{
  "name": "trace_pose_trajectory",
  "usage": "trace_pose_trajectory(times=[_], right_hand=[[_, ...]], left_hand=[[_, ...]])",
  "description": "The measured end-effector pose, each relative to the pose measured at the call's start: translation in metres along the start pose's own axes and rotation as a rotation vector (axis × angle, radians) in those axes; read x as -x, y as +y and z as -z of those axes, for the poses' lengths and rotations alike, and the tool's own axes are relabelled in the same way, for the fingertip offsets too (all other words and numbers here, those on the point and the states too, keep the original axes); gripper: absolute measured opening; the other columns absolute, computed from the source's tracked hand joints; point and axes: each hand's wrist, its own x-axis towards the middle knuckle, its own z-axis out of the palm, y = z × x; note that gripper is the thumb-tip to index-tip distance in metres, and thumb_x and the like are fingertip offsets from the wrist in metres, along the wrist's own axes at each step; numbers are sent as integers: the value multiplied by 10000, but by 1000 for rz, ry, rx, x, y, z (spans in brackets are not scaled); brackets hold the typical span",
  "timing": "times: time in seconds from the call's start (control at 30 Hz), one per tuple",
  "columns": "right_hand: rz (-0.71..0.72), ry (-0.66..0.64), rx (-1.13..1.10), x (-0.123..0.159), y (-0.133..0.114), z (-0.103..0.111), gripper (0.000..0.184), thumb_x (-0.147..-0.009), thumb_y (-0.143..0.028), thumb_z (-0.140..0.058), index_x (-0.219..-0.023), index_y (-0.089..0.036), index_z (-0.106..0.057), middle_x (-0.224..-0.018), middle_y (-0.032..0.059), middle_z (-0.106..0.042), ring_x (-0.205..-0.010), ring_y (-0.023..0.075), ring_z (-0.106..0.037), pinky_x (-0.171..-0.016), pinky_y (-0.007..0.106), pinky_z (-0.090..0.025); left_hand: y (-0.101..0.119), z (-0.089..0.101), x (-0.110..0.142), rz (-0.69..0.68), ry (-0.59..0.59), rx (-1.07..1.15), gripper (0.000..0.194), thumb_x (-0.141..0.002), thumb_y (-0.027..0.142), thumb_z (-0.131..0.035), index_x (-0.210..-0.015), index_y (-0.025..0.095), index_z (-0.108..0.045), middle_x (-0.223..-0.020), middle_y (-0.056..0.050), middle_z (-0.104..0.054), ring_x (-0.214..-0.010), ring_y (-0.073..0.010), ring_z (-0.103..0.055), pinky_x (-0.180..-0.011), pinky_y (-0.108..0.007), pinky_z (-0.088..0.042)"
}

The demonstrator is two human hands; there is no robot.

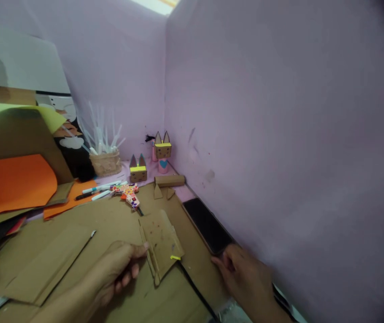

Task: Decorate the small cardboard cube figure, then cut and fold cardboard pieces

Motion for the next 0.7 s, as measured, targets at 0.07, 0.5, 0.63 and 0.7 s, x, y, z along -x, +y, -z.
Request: trace_pose_trajectory(times=[0.07,0.5,0.63,0.7], right_hand=[[5,10,14,-2,0,-4,330,-853,-360,-496,-562,-222,-424,-467,-44,-483,-387,109,-458,-418,249,-259],[110,172,-15,-1,3,-4,378,-856,-343,-523,-516,-200,-441,-453,-36,-465,-423,97,-440,-508,255,-272],[91,281,-67,-5,6,0,398,-859,-326,-536,-498,-197,-426,-433,-47,-430,-417,89,-399,-502,251,-262],[65,293,-82,-7,7,1,414,-858,-346,-537,-491,-196,-419,-430,-48,-421,-414,85,-391,-497,250,-260]], left_hand=[[3,1,2,-3,2,8,570,-795,400,-486,-288,141,-450,-241,28,-278,-231,-34,-198,-361,-193,-82],[20,-13,4,51,-20,46,507,-779,337,-485,-313,136,-485,-247,25,-292,-234,-32,-178,-341,-179,-88],[24,-9,-3,54,26,21,487,-787,291,-427,-326,141,-472,-249,21,-301,-223,-37,-191,-317,-167,-105],[26,-4,-6,12,62,1,451,-759,303,-464,-337,145,-472,-253,22,-315,-220,-42,-200,-305,-167,-121]])
